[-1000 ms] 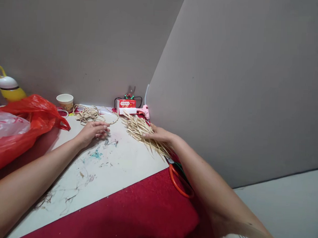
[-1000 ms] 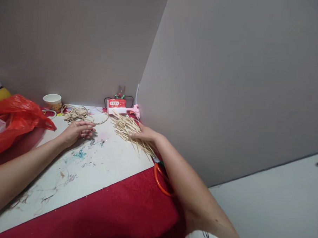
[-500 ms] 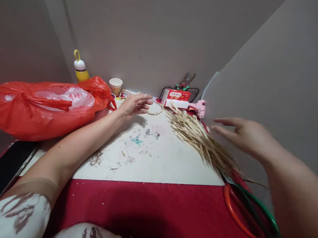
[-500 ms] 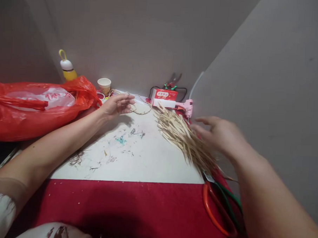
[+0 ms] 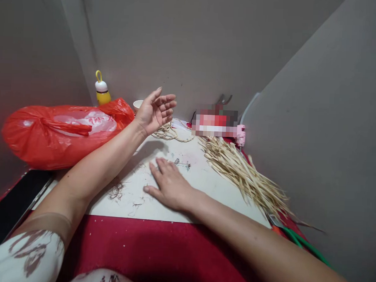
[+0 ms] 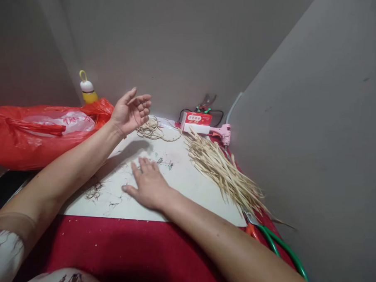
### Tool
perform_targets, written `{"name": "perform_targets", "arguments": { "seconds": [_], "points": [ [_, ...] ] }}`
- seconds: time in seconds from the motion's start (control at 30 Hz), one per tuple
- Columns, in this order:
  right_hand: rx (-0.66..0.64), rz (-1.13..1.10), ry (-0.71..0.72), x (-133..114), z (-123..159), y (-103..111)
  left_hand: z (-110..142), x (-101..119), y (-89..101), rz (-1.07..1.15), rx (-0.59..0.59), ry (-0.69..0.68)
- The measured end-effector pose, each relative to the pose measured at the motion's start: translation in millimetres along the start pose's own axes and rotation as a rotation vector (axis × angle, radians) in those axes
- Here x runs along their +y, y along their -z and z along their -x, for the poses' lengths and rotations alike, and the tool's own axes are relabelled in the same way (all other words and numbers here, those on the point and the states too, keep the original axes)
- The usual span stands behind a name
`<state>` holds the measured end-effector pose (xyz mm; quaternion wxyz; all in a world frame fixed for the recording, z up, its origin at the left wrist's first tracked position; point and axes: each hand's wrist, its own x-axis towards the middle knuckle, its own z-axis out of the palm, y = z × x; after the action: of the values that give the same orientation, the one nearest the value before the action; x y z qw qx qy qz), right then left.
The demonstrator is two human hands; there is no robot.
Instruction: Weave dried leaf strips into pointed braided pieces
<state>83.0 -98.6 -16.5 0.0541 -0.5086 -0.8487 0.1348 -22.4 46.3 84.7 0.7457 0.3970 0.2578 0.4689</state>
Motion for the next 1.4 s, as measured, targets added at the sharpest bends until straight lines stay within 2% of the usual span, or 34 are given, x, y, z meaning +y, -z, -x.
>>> {"name": "perform_targets", "arguments": {
  "seconds": [0.1,0.17,0.23,0.27,0.37,0.43,0.5,0.63,0.73,0.87,0.97,1.07,1.13,1.2,1.27,1.33,1.4],
  "points": [
    [0.03,-0.178,0.228,-19.5,-8.5,-1.9,-6.0,4.0,2.5,0.034,0.021,-0.013],
    [0.15,-0.346,0.219,-27.2,-17.2,0.0,-9.3,7.6,2.2,0.065,0.026,-0.022],
    [0.237,-0.591,0.124,-31.0,-29.2,1.1,-11.1,11.5,-1.5,0.109,0.007,-0.036],
    [0.23,-0.747,0.092,-32.4,-35.6,0.8,-11.4,13.2,-4.7,0.131,-0.006,-0.043],
    [0.086,-1.177,0.068,-38.6,-49.8,-3.8,-10.5,17.0,-16.9,0.171,-0.026,-0.048],
    [0.049,-1.247,0.048,-43.8,-50.6,-8.7,-9.3,19.3,-23.5,0.173,-0.02,-0.044],
    [0.061,-1.088,0.071,-46.4,-43.0,-11.8,-8.2,23.6,-26.3,0.166,-0.009,-0.043],
    [0.085,-0.45,0.295,-35.7,-12.8,-7.3,-5.9,40.8,-22.1,0.163,0.008,-0.094],
    [0.153,-0.185,0.288,-18.0,7.7,-1.2,-3.1,56.3,-17.6,0.156,-0.025,-0.149],
    [0.235,-0.219,0.192,-10.8,12.1,-1.9,-0.8,66.8,-18.9,0.16,-0.091,-0.173],
    [0.289,-0.474,0.178,-30.9,-7.7,-5.2,-0.9,63.7,-26.5,0.203,-0.112,-0.168],
    [0.184,-0.821,0.16,-59.3,-34.4,-8.4,0.0,58.2,-35.5,0.232,-0.113,-0.143],
    [0.065,-0.868,0.181,-72.3,-43.2,-11.6,1.2,58.5,-39.3,0.221,-0.114,-0.135],
    [0.004,-0.697,0.238,-77.6,-39.5,-15.0,2.3,64.0,-40.6,0.193,-0.12,-0.151],
    [-0.025,-0.405,0.355,-76.9,-25.7,-16.5,3.0,73.6,-40.2,0.157,-0.112,-0.186],
    [-0.004,-0.157,0.452,-72.3,-8.0,-14.2,3.7,84.0,-39.7,0.112,-0.081,-0.222],
    [0.054,-0.05,0.441,-63.0,7.8,-8.6,5.0,91.6,-40.7,0.057,-0.029,-0.257]
  ]
}}
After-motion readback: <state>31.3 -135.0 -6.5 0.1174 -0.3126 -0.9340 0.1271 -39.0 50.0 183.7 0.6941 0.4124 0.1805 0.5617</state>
